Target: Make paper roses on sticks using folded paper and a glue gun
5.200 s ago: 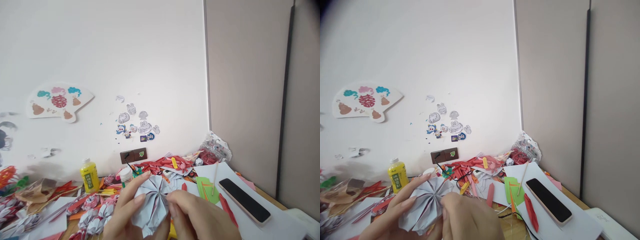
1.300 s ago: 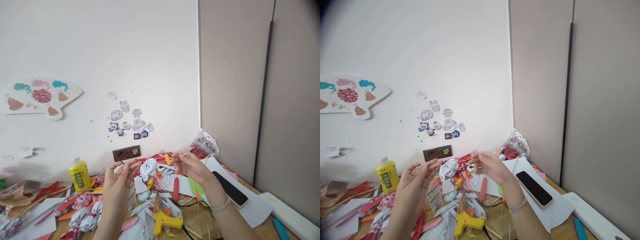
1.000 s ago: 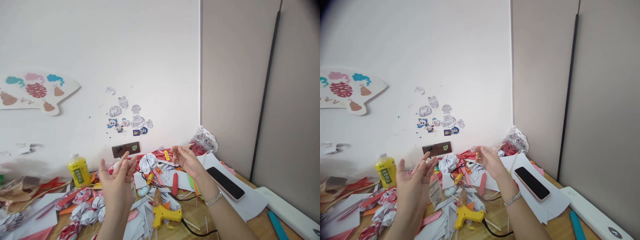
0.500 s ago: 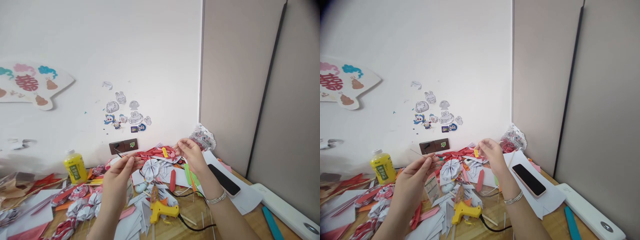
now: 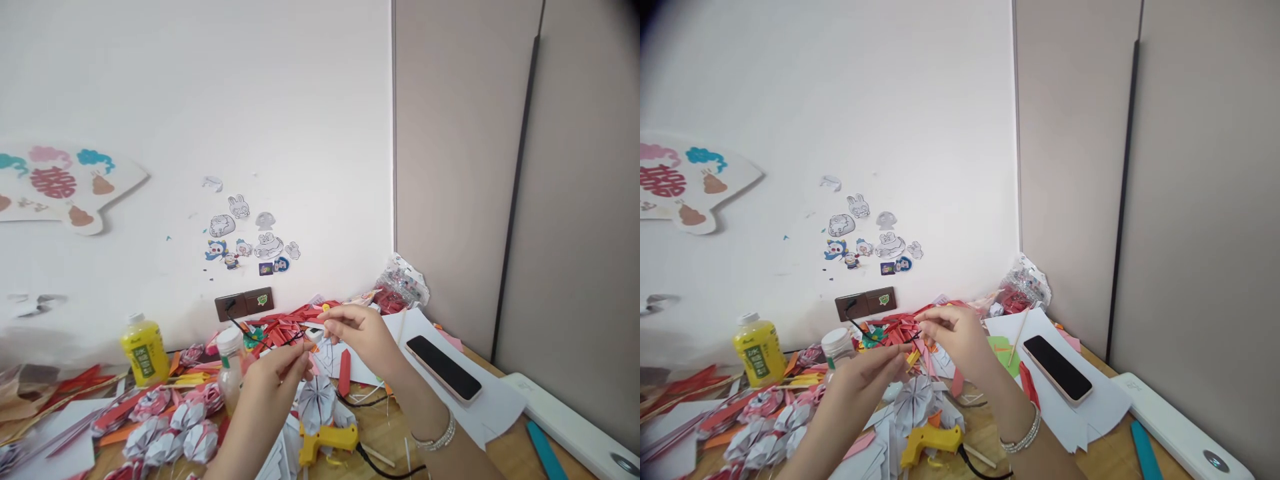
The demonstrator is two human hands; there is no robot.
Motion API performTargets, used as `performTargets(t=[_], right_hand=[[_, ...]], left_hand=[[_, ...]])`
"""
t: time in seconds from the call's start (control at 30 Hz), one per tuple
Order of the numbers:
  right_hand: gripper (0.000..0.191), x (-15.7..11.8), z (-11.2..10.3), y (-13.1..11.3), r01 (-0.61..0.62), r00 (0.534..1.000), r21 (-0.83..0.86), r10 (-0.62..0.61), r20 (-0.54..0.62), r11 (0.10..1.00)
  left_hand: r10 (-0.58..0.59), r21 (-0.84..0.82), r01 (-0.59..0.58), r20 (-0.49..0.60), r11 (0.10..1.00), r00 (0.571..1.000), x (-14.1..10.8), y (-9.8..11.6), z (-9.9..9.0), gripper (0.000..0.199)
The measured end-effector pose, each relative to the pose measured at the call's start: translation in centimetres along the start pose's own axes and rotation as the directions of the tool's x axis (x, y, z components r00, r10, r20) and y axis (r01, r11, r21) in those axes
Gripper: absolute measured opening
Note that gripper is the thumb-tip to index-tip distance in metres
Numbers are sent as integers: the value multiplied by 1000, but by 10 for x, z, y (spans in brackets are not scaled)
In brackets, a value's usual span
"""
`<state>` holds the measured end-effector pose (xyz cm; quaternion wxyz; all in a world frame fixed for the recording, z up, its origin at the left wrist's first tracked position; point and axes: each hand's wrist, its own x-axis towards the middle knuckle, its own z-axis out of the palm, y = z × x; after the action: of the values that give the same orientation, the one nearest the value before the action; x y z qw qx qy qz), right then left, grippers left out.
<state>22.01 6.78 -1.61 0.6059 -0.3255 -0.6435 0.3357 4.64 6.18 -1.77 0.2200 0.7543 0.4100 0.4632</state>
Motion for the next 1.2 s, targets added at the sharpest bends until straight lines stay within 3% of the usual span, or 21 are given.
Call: performTargets(t=[0.43,0.83,1.03,1.2], right_hand=[[10,-5,13,-5,54,997,-104,-47,65,993],[10,-5,13,-5,-5,990,0,5,143,1000],[12,-6,17,-3,30,995,-39,-26,101,999],[11,-5,15,-2,21,994,13,-23,105,1000]], left_hand=[[27,140,-39,86,989,996,-2,1,7,27],[-32,93,15,182,996,983,0,-7,8,24],[-59,60,47,221,997,974,1,-7,7,25],[-32,-43,50,351,998,936,6,-15,5,34]])
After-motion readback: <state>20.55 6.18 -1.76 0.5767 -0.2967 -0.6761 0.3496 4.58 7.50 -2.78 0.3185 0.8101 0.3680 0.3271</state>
